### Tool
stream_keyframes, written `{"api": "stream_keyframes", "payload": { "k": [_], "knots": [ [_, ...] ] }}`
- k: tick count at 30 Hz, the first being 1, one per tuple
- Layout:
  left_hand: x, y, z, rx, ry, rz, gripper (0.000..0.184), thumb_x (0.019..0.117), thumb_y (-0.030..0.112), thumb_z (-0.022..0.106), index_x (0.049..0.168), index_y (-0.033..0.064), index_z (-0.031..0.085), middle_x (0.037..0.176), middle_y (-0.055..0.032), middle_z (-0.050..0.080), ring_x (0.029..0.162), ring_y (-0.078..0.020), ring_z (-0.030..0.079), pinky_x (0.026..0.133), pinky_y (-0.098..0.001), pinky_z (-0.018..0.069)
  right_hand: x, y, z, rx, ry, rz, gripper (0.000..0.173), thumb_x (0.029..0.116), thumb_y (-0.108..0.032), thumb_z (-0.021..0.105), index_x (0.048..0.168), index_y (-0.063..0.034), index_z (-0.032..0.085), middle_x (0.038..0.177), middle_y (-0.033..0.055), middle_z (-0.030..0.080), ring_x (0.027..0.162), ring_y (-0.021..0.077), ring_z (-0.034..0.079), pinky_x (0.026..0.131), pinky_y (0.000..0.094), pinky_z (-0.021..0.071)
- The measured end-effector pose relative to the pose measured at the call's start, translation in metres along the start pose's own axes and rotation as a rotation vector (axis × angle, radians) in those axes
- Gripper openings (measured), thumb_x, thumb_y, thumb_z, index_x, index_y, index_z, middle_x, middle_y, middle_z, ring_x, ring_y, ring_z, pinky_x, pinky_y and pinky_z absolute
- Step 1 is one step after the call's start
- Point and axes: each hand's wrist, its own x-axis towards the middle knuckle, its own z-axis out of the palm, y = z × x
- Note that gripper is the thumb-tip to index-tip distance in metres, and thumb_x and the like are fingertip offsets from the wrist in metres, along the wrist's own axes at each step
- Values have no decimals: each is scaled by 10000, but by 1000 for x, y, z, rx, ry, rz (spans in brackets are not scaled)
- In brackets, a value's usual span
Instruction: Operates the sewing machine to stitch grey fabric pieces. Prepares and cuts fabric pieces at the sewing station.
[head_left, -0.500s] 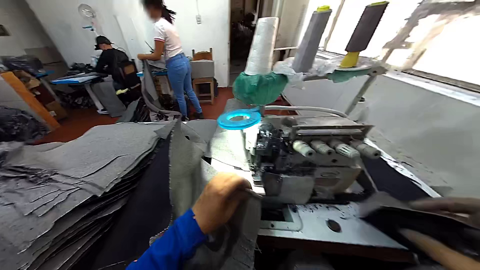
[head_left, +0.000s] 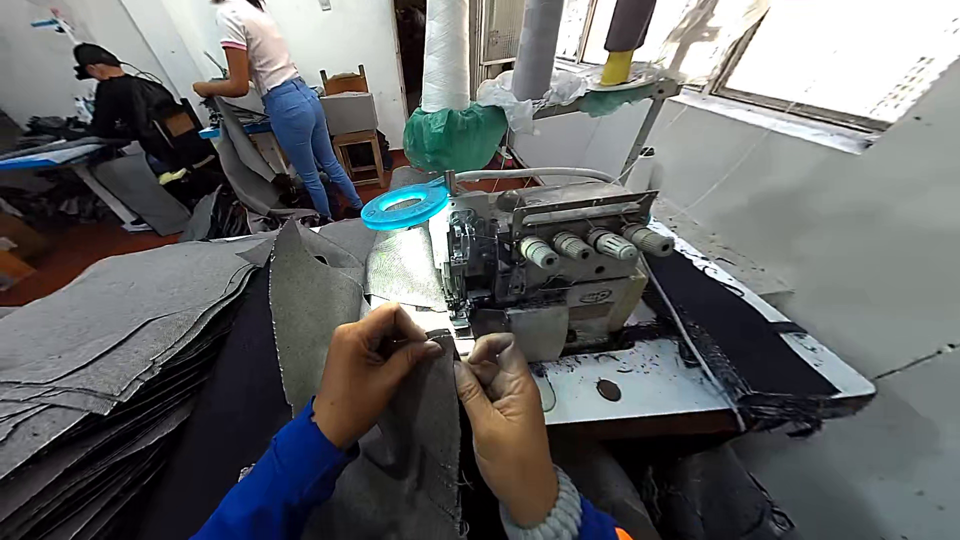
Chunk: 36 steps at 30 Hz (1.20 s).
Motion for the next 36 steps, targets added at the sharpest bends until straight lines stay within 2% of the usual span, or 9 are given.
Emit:
{"api": "stream_keyframes", "payload": {
  "k": [5, 7, 9, 13, 16, 23, 31, 33, 36],
  "knots": [
    [6, -15, 8, 138, -34, -25, 63, 869, 94, 758, 908, 89, 709, 776, 58, 706, 656, 13, 643, 608, -153, 548, -42, 23, -11, -202, -244, 182, 264, 888, -211, 748, 1016, 17, 709, 851, 4, 739, 797, 4, 704, 742, 232, 604],
    [4, -27, 18, 354, 5, 72, 84, 888, 181, 747, 951, 125, 744, 856, 71, 728, 782, -7, 671, 733, -194, 563, -63, 34, -12, -264, -288, 392, 147, 824, -104, 779, 881, 17, 717, 750, 51, 713, 722, 57, 695, 707, 277, 581],
    [0, -30, 27, 602, 78, 218, 144, 922, 252, 718, 976, 134, 782, 940, 3, 753, 971, -187, 657, 917, -392, 477, -71, 38, -18, -215, -322, 489, 72, 881, -36, 712, 869, 35, 714, 739, 50, 694, 719, 28, 662, 722, 249, 552],
    [-12, 2, 41, 896, 25, 289, 249, 1012, 274, 604, 931, 121, 783, 866, -45, 766, 863, -231, 733, 884, -441, 536, -74, 35, -34, -49, -416, 461, 104, 923, 39, 631, 908, 88, 721, 790, 61, 722, 787, -15, 662, 793, 214, 545],
    [-11, 16, 47, 894, -106, 200, 338, 1044, 296, 524, 1106, 90, 785, 1085, -69, 786, 1032, -251, 748, 968, -419, 549, -63, 33, -44, -32, -428, 384, 113, 930, 34, 614, 915, 87, 713, 807, 44, 721, 806, -27, 662, 811, 203, 545],
    [-3, 16, 36, 741, -184, 165, 238, 1007, 171, 535, 1061, 23, 713, 1046, -114, 766, 1078, -275, 735, 994, -438, 565, -28, 28, -52, -11, -443, 311, 191, 1030, -98, 541, 942, -5, 683, 781, -43, 683, 756, -46, 652, 745, 188, 561],
    [-51, 43, 31, 810, -338, 307, 889, 924, 753, 452, 1337, -18, 613, 1361, -181, 660, 1336, -251, 591, 1158, -388, 396, -6, 16, -50, -162, -467, 167, 237, 989, -28, 465, 858, 45, 649, 710, 11, 621, 693, -30, 594, 682, 169, 499],
    [-55, 41, 31, 885, -355, 340, 818, 924, 654, 557, 1395, -14, 571, 1415, -179, 624, 1373, -244, 555, 1175, -370, 362, -9, 18, -49, -225, -440, 116, 219, 968, -16, 479, 856, 50, 656, 707, 38, 630, 691, -7, 609, 673, 180, 503],
    [-46, 32, 31, 929, -297, 422, 401, 981, 112, 525, 1358, -5, 593, 1355, -162, 666, 1304, -253, 611, 1140, -365, 410, -11, 22, -45, -371, -349, -45, 225, 962, -43, 507, 830, 54, 661, 667, 77, 631, 642, 51, 630, 624, 198, 509]
  ]
}}
